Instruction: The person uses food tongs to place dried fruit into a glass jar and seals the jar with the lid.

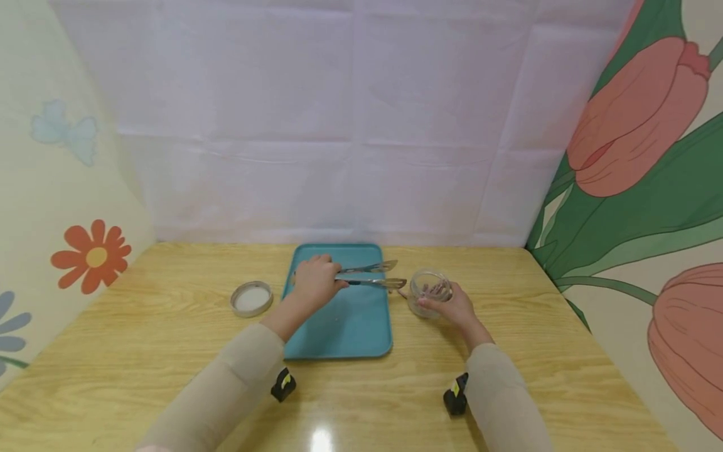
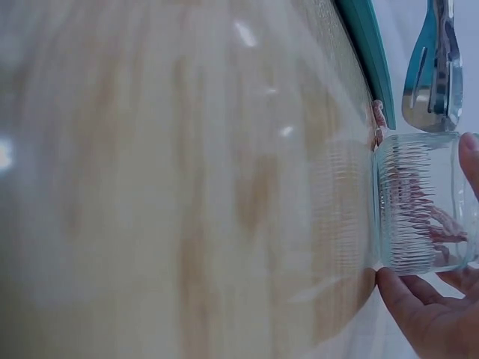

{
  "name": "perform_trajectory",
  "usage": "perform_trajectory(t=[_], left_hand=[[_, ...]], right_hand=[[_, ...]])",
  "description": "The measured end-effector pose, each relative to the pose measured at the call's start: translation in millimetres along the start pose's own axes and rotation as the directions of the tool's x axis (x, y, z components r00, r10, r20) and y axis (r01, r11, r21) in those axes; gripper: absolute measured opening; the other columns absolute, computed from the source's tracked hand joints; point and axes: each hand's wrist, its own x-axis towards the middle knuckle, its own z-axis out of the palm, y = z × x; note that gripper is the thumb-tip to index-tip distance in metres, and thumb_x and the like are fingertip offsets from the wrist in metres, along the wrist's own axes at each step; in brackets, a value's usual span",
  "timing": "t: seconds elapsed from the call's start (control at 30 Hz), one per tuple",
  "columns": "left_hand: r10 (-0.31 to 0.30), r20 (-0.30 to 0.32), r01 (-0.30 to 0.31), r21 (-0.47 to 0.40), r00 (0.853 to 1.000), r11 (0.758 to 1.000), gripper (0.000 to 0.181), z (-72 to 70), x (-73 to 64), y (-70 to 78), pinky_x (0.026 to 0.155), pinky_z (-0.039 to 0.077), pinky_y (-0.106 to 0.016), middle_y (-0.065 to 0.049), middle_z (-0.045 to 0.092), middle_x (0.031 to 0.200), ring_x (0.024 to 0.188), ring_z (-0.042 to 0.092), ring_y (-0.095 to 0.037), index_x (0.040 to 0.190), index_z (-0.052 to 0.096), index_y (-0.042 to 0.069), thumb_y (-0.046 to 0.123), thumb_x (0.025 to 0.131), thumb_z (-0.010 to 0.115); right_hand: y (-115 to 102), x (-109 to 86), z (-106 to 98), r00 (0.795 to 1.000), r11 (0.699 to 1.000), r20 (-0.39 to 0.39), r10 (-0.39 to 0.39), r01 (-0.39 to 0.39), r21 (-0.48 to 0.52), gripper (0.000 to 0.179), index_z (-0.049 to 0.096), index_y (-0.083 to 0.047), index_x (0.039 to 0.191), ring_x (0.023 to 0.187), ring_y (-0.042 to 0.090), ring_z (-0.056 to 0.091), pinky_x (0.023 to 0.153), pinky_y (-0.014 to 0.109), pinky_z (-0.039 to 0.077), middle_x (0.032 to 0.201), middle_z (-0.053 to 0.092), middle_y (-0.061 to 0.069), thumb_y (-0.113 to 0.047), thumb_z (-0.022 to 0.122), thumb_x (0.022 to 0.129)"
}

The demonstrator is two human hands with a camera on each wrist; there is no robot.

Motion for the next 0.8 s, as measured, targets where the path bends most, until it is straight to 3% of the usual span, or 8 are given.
perform_trajectory(t=[0.2,0.53,0.8], left_hand=[[0.036,-0.013,-0.035,0.035,0.999,0.999,0.029,3.8,5.7,-2.5,0.060,0.039,-0.034,-0.002,0.050,0.078,0.074,0.049,-0.019,0.084,0.067,0.017,0.044,0.074,0.062],[0.067,0.086,-0.074,0.089,0.994,0.993,0.034,3.8,13.4,2.8,0.066,0.042,-0.036,-0.003,0.052,0.085,0.078,0.050,-0.019,0.093,0.066,0.018,0.046,0.079,0.054],[0.097,0.100,-0.108,0.116,0.990,0.987,0.031,4.2,17.8,7.2,0.068,0.042,-0.034,-0.002,0.053,0.086,0.079,0.051,-0.018,0.090,0.066,0.018,0.044,0.080,0.054]], right_hand=[[0,-0.5,-1,1.000,1.000,0.009,0.002,-0.002,0.024,0.085,0.022,0.006,0.131,0.102,0.033,0.043,0.073,0.038,0.042,0.121,0.036,0.027,-0.036,0.068,0.073],[-1,-1.5,-1,1.000,1.000,0.014,0.021,-0.021,0.019,0.088,0.020,0.006,0.132,0.102,0.033,0.042,0.073,0.038,0.041,0.121,0.035,0.027,-0.038,0.068,0.072],[-2,-1.8,-1,1.000,1.000,0.004,0.017,-0.017,0.016,0.086,0.022,0.005,0.131,0.102,0.033,0.042,0.072,0.037,0.041,0.121,0.037,0.027,-0.037,0.068,0.072]])
